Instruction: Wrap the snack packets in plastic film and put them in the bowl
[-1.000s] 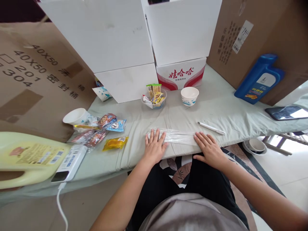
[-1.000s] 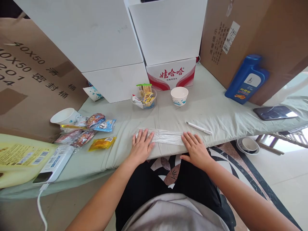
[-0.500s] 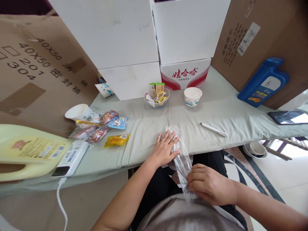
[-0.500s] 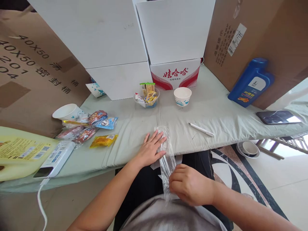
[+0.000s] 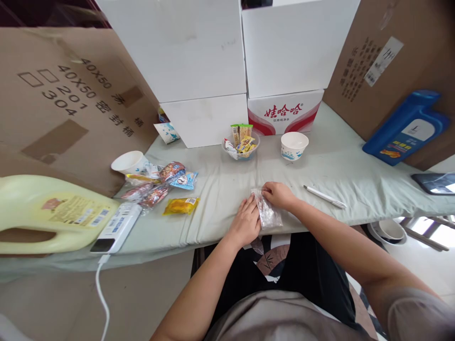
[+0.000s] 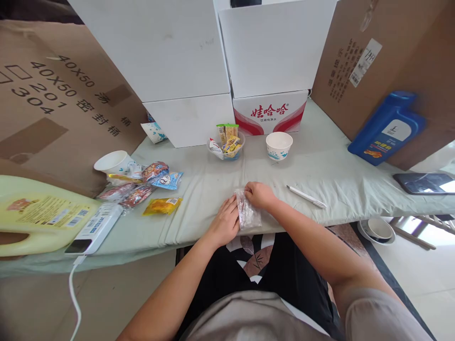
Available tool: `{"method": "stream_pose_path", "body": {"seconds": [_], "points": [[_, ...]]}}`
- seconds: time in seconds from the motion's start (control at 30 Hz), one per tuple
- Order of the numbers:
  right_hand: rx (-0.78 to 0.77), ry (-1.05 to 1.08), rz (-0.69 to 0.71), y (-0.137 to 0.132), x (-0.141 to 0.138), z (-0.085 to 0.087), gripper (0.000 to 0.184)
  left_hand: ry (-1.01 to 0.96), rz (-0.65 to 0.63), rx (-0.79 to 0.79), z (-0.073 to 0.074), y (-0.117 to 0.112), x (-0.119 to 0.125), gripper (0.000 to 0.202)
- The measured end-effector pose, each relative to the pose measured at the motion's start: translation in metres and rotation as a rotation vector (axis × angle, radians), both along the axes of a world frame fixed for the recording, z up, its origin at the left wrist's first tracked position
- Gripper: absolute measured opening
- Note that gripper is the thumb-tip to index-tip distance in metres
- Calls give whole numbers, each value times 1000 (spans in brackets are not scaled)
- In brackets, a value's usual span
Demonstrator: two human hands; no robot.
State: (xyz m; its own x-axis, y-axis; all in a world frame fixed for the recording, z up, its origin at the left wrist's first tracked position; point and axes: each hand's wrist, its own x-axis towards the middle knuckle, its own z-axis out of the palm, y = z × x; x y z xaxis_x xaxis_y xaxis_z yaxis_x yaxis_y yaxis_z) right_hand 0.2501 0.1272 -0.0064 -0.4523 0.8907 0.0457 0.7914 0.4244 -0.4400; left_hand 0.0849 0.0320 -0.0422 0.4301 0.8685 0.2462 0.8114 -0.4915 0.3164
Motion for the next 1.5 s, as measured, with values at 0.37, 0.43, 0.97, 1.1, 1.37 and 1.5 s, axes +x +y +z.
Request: {"method": "stream_pose_path", "body": {"seconds": [0.37, 0.43, 0.97, 1.1, 1.37, 1.5], "points": [[108, -78, -48, -12, -6, -16, 24, -392, 122, 218, 16, 7, -4, 21], [112, -96, -47, -13, -7, -16, 25, -319, 7, 173, 19, 14, -2, 18], [469, -89, 338, -108, 32, -34, 60, -176, 49, 81, 5, 26, 1, 22], [507, -127, 245, -150, 42, -56, 54, -147, 36, 70, 5, 25, 2, 23], [556, 95, 228, -123, 44, -41, 25, -46, 10, 59, 11, 22, 4, 35], [523, 174, 428, -114, 39, -32, 22, -4, 17, 28, 14, 20, 5, 35]]}}
